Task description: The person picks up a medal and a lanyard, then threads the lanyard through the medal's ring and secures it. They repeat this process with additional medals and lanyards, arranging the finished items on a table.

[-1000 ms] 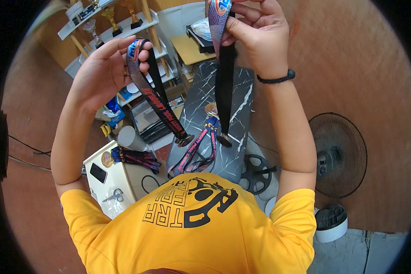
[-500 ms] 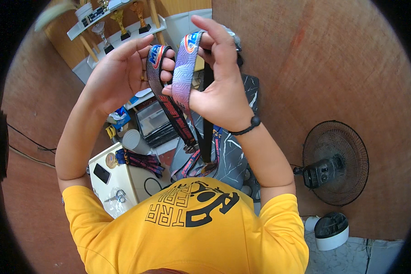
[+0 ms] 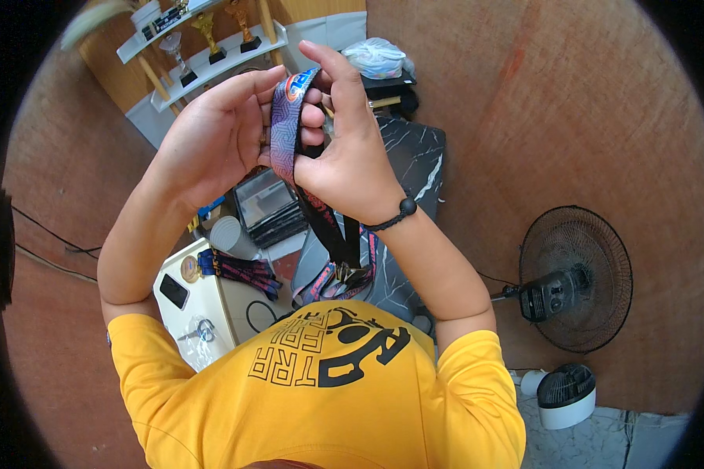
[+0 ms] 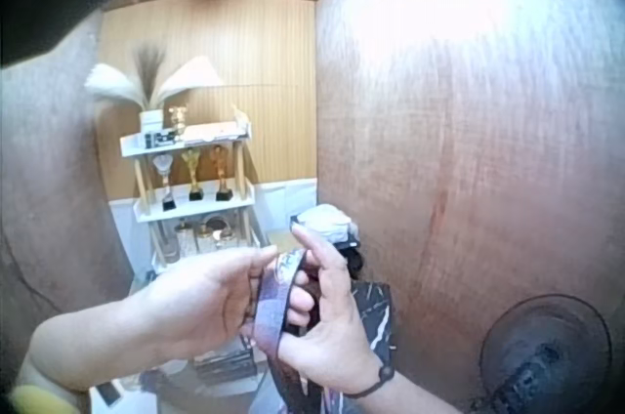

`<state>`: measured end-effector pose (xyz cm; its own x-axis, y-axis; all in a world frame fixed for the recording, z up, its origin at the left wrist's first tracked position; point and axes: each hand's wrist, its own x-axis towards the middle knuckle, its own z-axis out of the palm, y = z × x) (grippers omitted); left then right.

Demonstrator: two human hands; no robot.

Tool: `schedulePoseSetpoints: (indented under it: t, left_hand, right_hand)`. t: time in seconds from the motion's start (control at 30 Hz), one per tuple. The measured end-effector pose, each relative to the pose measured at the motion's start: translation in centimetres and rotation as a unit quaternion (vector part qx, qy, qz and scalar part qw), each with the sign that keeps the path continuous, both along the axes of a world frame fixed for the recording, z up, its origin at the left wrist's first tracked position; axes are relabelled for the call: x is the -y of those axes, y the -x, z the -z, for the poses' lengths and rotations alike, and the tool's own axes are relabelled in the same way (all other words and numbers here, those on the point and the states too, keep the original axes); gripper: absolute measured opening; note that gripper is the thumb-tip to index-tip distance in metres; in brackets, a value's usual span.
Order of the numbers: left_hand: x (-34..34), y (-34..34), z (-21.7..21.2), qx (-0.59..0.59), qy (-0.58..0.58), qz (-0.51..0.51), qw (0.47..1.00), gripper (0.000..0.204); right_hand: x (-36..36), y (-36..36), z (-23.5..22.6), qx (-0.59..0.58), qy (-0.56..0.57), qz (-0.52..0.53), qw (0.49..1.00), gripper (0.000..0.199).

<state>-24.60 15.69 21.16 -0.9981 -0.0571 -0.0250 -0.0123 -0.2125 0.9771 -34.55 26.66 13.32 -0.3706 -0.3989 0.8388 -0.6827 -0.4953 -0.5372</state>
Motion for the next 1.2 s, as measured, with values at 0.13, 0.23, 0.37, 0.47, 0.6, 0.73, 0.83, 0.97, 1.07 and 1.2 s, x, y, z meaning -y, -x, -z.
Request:
schedulePoseSetpoints:
  t: [0.13,0.23,0.37,0.47,0.6,0.73,0.83,0.97,1.07,1.2]
  left_hand:
    - [0.0,0.1,0.5,-0.017,0.001,-0.01,1.0,0.03]
    - [0.2,0.4,0.5,0.001,-0.013,-0.019,1.0,0.027]
    - [0.4,0.2,0.1,-0.01,0.028,-0.041,0.999,0.026]
    - [0.6,0.0,-0.4,-0.029,0.05,-0.032,0.998,0.026]
    - [0.9,-0.2,-0.8,-0.046,0.087,-0.047,0.994,0.028]
    - [2.0,-0.2,-1.6,-0.059,0.094,-0.019,0.994,0.031]
    - [2.3,-0.1,-1.6,-0.061,0.108,-0.042,0.991,0.032]
    - [2.2,0.0,-1.5,-0.059,0.106,-0.047,0.991,0.033]
    - [2.0,0.1,-1.3,-0.053,0.106,-0.039,0.992,0.034]
    - [1.9,0.1,-1.2,-0.041,0.09,-0.057,0.994,0.035]
  right_hand:
    - [-0.5,0.1,0.1,-0.032,-0.037,0.046,0.998,0.102]
    - [-0.9,0.2,0.7,-0.022,-0.069,0.065,0.995,0.103]
    - [-0.6,0.4,2.7,0.006,-0.073,0.032,0.997,0.103]
    - [-0.8,0.4,5.5,0.168,-0.098,-0.069,0.979,0.103]
    - [-1.6,0.9,10.6,0.222,-0.091,-0.089,0.967,0.089]
    - [-2.8,0.2,16.8,0.029,0.068,0.166,0.983,0.04]
    - [-3.7,-2.8,20.5,-0.022,-0.06,0.168,0.984,0.037]
    - [-2.3,-5.5,21.7,0.027,-0.121,0.12,0.985,0.042]
    - [-1.1,-6.0,20.6,0.046,-0.144,0.135,0.979,0.04]
    - [-0.1,-5.7,19.3,0.075,-0.156,0.168,0.97,0.026]
